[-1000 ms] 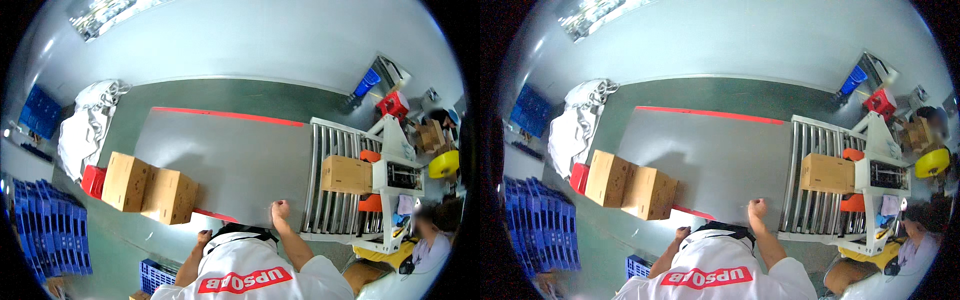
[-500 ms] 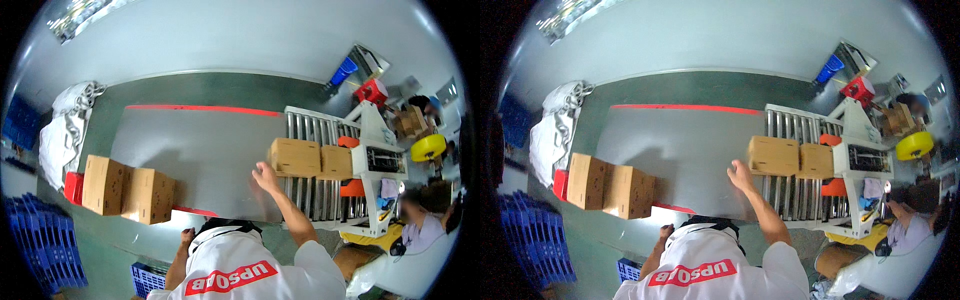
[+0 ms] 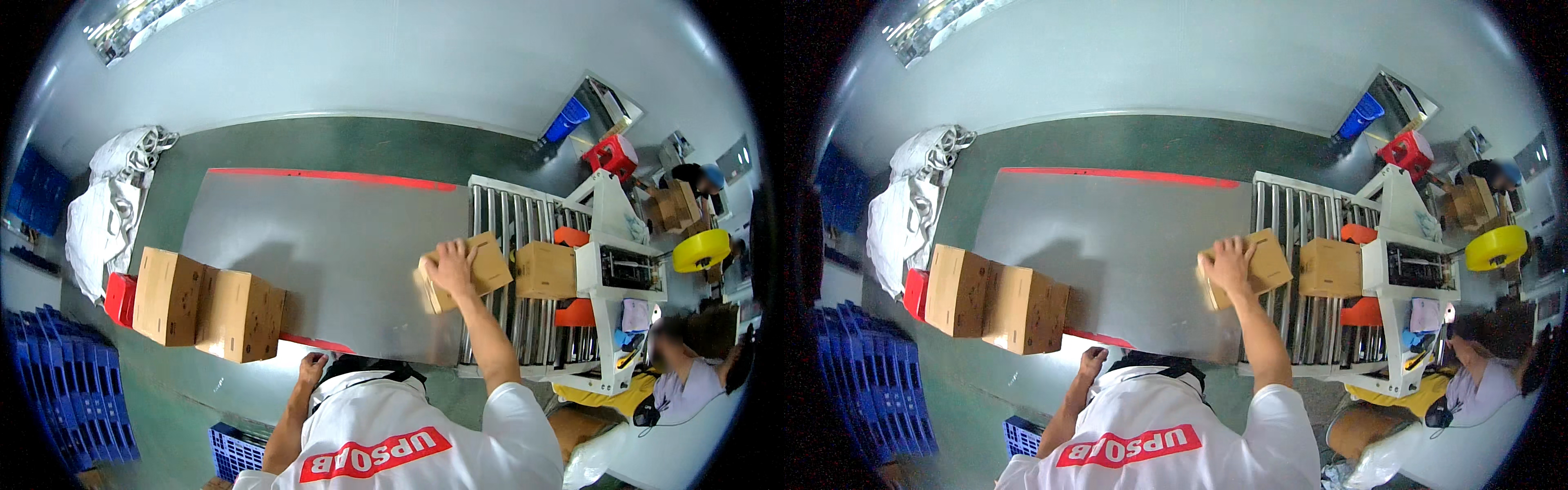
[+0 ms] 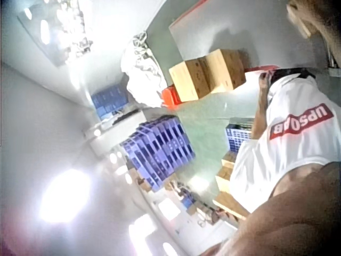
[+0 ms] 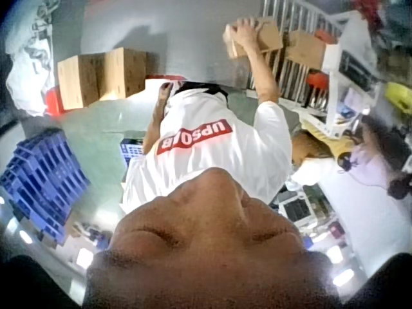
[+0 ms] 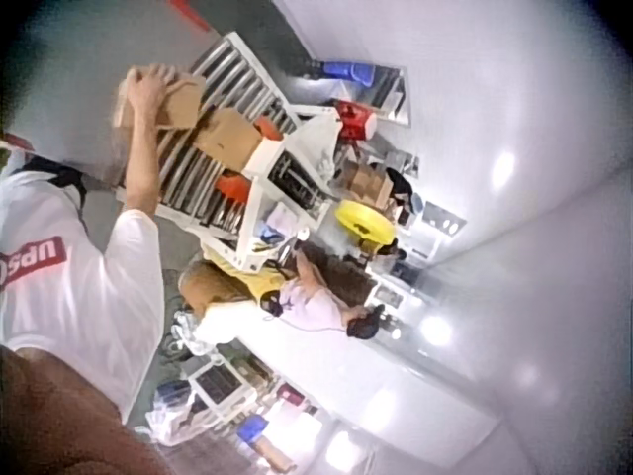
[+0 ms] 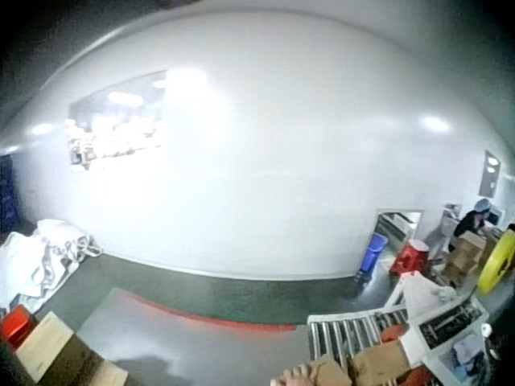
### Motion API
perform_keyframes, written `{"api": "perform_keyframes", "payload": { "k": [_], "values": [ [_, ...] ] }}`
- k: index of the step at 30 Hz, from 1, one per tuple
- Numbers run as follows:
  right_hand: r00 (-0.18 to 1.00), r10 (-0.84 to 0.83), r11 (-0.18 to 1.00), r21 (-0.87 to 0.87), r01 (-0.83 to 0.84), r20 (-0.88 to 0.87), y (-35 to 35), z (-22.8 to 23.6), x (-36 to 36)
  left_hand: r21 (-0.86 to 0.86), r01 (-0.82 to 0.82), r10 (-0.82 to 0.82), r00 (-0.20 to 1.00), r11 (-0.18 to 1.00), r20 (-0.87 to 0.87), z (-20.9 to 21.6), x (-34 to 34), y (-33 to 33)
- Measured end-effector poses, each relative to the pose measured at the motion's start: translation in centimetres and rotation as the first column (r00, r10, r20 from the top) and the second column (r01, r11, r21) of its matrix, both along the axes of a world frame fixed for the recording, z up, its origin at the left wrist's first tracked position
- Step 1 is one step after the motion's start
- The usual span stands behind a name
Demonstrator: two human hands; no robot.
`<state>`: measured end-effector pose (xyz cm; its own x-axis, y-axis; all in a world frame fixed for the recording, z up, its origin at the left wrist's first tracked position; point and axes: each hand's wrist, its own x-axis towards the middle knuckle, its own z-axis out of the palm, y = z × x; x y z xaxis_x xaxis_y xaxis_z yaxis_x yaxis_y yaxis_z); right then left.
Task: The person stacks cardboard boxes onto a blue pallet in a warehouse. They then move to a conveyor belt area, pick up boxes, and place them onto a metal table, stacking them in pairs.
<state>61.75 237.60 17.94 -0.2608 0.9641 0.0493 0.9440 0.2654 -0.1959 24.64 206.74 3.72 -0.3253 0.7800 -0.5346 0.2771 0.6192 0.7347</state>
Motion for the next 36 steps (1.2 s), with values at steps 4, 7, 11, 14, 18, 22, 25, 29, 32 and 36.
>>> {"api": "perform_keyframes", "payload": {
  "k": [4,7,11,14,18,22,25,29,32,36],
  "values": [
    [0.916,0.396,0.916,-0.045,-0.398,-0.061,-6.5,1.4,-1.0,0.079,-0.010,-0.006,0.980,0.997,0.197,4.0,2.4,3.2],
    [0.894,0.397,0.902,-0.095,-0.422,-0.207,-7.5,2.0,0.7,0.112,-0.028,0.001,0.971,0.993,0.238,5.3,3.5,4.6],
    [0.995,-0.093,0.994,-0.057,0.091,-0.038,-3.8,2.8,4.0,0.074,0.112,-0.127,0.961,0.991,0.245,6.6,4.3,4.8],
    [0.924,-0.313,0.920,-0.313,0.237,-0.219,-2.9,1.0,4.7,0.084,0.140,-0.158,0.946,0.987,0.282,4.7,5.4,4.7],
    [0.917,-0.309,0.929,-0.288,0.234,-0.251,-3.8,0.2,2.7,0.024,0.335,-0.323,0.882,0.942,0.344,3.9,5.4,3.9],
    [0.956,-0.203,0.967,-0.199,0.161,-0.214,-5.3,-0.6,-0.7,-0.286,0.141,0.086,0.749,0.948,0.657,2.9,7.1,3.1],
    [0.973,-0.150,0.959,-0.264,0.100,-0.177,-7.3,0.9,-5.4,-0.449,0.066,0.335,0.572,0.891,0.749,1.9,7.6,3.2],
    [0.988,-0.041,0.957,-0.290,-0.004,-0.150,-8.3,0.3,-8.5,-0.368,0.075,0.325,0.330,0.927,0.886,3.6,8.9,4.7],
    [0.985,-0.024,0.958,-0.285,-0.026,-0.171,-8.7,0.5,-10.6,-0.416,-0.095,0.420,0.379,0.904,0.825,4.9,8.5,4.2],
    [0.915,-0.103,0.919,-0.389,-0.062,-0.390,-7.8,0.5,-11.4,-0.216,-0.239,0.321,0.647,0.947,0.692,9.1,6.7,3.3]
  ]
}}
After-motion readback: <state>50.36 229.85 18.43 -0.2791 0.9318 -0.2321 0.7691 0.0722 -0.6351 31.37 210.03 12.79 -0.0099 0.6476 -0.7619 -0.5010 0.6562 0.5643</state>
